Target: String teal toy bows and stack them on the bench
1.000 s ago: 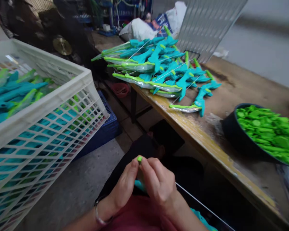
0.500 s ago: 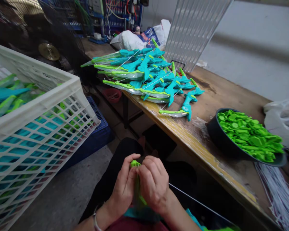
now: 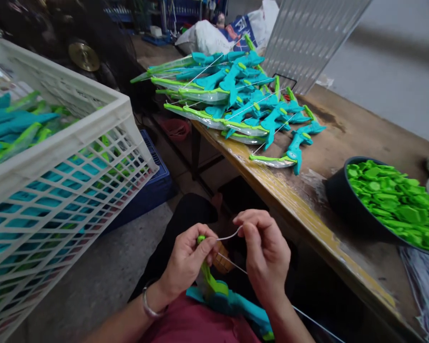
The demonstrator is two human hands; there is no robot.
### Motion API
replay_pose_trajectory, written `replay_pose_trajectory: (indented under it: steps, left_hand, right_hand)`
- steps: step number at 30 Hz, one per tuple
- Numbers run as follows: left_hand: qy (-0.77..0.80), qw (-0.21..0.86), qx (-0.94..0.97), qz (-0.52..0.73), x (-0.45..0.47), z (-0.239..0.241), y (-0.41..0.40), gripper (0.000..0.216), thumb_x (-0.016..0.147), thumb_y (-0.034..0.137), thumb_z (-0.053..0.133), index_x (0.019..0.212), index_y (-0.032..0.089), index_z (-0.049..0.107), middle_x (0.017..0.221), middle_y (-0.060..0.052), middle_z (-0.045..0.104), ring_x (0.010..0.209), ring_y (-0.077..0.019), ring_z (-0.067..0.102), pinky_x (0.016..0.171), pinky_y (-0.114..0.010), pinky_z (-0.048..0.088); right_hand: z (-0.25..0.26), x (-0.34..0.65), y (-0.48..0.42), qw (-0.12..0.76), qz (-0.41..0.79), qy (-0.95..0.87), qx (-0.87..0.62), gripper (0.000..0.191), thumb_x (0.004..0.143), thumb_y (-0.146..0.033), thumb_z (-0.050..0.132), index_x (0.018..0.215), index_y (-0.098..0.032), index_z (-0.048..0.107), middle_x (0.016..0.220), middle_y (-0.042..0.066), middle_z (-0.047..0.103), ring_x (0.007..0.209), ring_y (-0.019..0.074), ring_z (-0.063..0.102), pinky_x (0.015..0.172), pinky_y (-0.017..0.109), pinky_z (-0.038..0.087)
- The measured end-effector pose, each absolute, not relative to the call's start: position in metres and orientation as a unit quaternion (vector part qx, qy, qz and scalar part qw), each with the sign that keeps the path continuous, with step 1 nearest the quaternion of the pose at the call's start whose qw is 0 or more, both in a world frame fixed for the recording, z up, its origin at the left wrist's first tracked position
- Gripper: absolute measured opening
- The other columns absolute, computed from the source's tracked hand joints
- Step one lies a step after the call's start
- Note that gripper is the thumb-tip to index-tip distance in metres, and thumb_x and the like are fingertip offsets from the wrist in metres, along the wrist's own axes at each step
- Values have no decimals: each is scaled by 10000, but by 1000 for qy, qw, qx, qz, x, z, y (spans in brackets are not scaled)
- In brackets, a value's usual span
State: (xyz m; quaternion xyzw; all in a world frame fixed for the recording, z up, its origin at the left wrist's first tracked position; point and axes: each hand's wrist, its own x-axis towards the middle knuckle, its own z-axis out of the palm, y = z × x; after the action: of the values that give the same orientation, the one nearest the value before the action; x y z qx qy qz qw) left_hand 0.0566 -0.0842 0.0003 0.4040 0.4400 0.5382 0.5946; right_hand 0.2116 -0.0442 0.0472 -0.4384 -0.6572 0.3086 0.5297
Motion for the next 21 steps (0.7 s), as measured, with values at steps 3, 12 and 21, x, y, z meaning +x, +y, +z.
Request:
replay_pose_trajectory:
  steps: [3,12,21]
  left_hand:
    - [459,579,415,531,57,1,-82,318,978,441,654,822,167,612,663,30,575,554,-85,521,536,-192,424]
    - [427,608,420,521,54,2,-81,318,996,429,629,825,161,617,704,24,552,600,-87,511,569,-196,421]
    - [433,619,395,523,55,3,-82,371,968,484,651,808,152,606,669,10,585,540,-90,529,543,-211,437]
  right_hand:
    - [46,210,-56,474,308,-738,-369,128,1029,-111,556,968,-214,602,1071,38,655,1021,164,634,884,284,507]
    - [21,201,-66,497,446,-604,-435,110,936,-198,754,871,-213,667,808,-21,601,659,108,604,594,205,483]
    - [25,207,-70,501,495,-530,-473,87,921,-256,742,985,-255,801,883,27,710,693,113,638,588,160,508]
